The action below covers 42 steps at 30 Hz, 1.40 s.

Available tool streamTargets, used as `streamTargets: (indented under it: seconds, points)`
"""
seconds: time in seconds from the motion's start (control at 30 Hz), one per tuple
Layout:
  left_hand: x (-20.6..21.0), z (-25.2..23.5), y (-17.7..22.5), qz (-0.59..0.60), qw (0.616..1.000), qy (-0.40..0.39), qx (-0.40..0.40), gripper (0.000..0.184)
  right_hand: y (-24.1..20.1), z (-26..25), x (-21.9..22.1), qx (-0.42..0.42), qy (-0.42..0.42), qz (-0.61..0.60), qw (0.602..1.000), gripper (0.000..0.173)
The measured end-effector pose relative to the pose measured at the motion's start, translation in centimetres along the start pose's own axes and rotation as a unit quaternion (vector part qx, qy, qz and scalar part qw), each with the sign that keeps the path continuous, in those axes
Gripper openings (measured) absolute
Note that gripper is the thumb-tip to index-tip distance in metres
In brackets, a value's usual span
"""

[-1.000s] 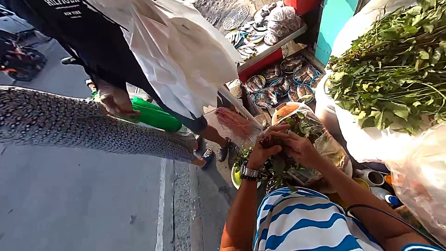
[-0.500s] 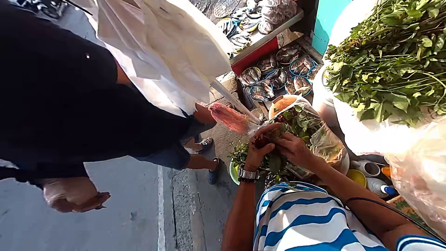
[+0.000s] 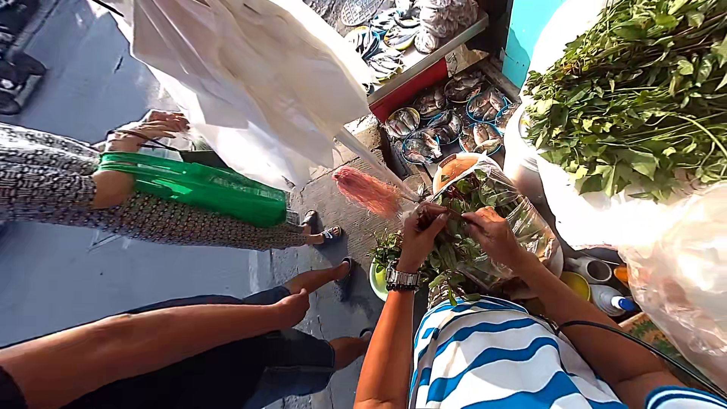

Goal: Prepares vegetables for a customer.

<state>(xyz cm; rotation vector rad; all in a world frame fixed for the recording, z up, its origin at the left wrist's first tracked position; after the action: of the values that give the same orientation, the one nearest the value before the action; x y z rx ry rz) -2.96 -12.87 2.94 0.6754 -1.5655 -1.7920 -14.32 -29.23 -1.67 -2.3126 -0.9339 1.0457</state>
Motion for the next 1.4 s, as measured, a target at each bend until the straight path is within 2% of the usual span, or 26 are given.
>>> streamTargets:
  seconds: [0.13, 0.2, 0.27, 0.33, 0.43, 0.5, 0.67, 0.8, 0.97, 1.03, 1.1, 1.13, 1.2, 1.27, 1.3, 1.33, 1.37, 1.4]
  points:
    - [0.8, -1.4, 0.2, -0.087, 0.995, -0.019, -0.041, 0.004, 3.1, 1.4, -0.3, -0.002, 0.002, 0.065, 0.998, 0.025]
    - [1.1, -2.1, 0.2, -0.114, 0.991, -0.017, -0.073, 0.003, 5.9, 2.7, -0.6, 0.032, 0.006, 0.103, 0.994, 0.023]
    - [1.2, -3.0, 0.4, -0.133, 0.987, -0.004, -0.093, 0.005, 8.6, 4.4, -1.3, 0.101, 0.024, 0.116, 0.988, 0.024]
    - [1.4, -4.0, 0.7, -0.171, 0.98, 0.006, -0.105, 0.009, 9.1, 4.6, -2.4, 0.167, 0.035, 0.094, 0.981, 0.024]
    - [2.4, -5.2, 0.0, -0.233, 0.966, 0.013, -0.106, 0.022, 7.9, 3.9, -3.1, 0.203, 0.061, 0.055, 0.976, 0.023]
    - [3.0, -6.1, -0.5, -0.226, 0.969, 0.008, -0.097, 0.033, 7.1, 2.9, -3.3, 0.202, 0.075, 0.019, 0.976, 0.023]
    - [3.8, -5.5, -0.6, -0.049, 0.994, -0.058, -0.083, 0.033, 3.6, 0.4, -2.5, 0.176, 0.034, -0.072, 0.981, 0.026]
    - [3.4, -4.4, -0.4, 0.028, 0.995, -0.049, -0.081, 0.033, 1.4, -1.0, -0.9, 0.109, 0.015, -0.086, 0.99, 0.023]
    - [2.0, -3.4, -0.7, 0.024, 0.996, -0.052, -0.075, 0.011, 0.7, -1.4, 0.5, 0.028, -0.036, -0.081, 0.996, 0.024]
    - [1.2, -3.0, -1.1, 0.025, 0.997, -0.058, -0.054, 0.01, 0.5, -1.9, 0.1, 0.039, -0.081, -0.107, 0.99, 0.03]
    - [0.4, -2.2, -1.2, 0.082, 0.996, -0.028, -0.036, 0.016, 0.7, -2.3, -0.8, 0.072, -0.072, -0.117, 0.988, 0.033]
    - [0.1, -1.8, -1.0, 0.118, 0.993, 0.002, -0.028, 0.014, 0.8, -2.5, -1.4, 0.096, -0.064, -0.118, 0.986, 0.039]
    - [0.0, -1.1, -0.4, 0.18, 0.98, 0.082, -0.012, 0.012, 0.6, -2.8, -1.8, 0.114, -0.088, -0.104, 0.984, 0.071]
    - [0.4, -0.4, 0.5, 0.226, 0.965, 0.135, 0.01, 0.011, -0.7, -2.8, -0.6, 0.083, -0.163, -0.064, 0.981, 0.109]
    - [0.8, 0.1, 1.1, 0.249, 0.956, 0.154, 0.017, 0.01, -1.4, -2.9, 0.5, 0.055, -0.183, -0.046, 0.981, 0.118]
    - [1.2, 0.6, 1.7, 0.273, 0.947, 0.169, 0.016, 0.011, -2.0, -2.9, 1.5, 0.039, -0.189, -0.047, 0.98, 0.12]
    - [1.4, 1.3, 2.2, 0.294, 0.939, 0.181, 0.007, 0.011, -2.5, -3.0, 2.4, 0.029, -0.175, -0.056, 0.982, 0.112]
    - [1.3, 2.1, 2.5, 0.314, 0.931, 0.188, -0.004, 0.012, -2.9, -3.0, 3.2, 0.024, -0.157, -0.066, 0.985, 0.098]
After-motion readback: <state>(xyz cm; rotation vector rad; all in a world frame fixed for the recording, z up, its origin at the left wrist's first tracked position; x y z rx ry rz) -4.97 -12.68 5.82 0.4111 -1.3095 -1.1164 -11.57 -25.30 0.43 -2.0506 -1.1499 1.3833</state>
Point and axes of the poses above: each hand's wrist, its own z-axis away from the middle knuckle, its own x-axis out of the palm, y = z × x, the point moved 1 cm from there along -z, towards the middle knuckle, and after that the axes turned 14 degrees about -x, right-handed, at the moved point
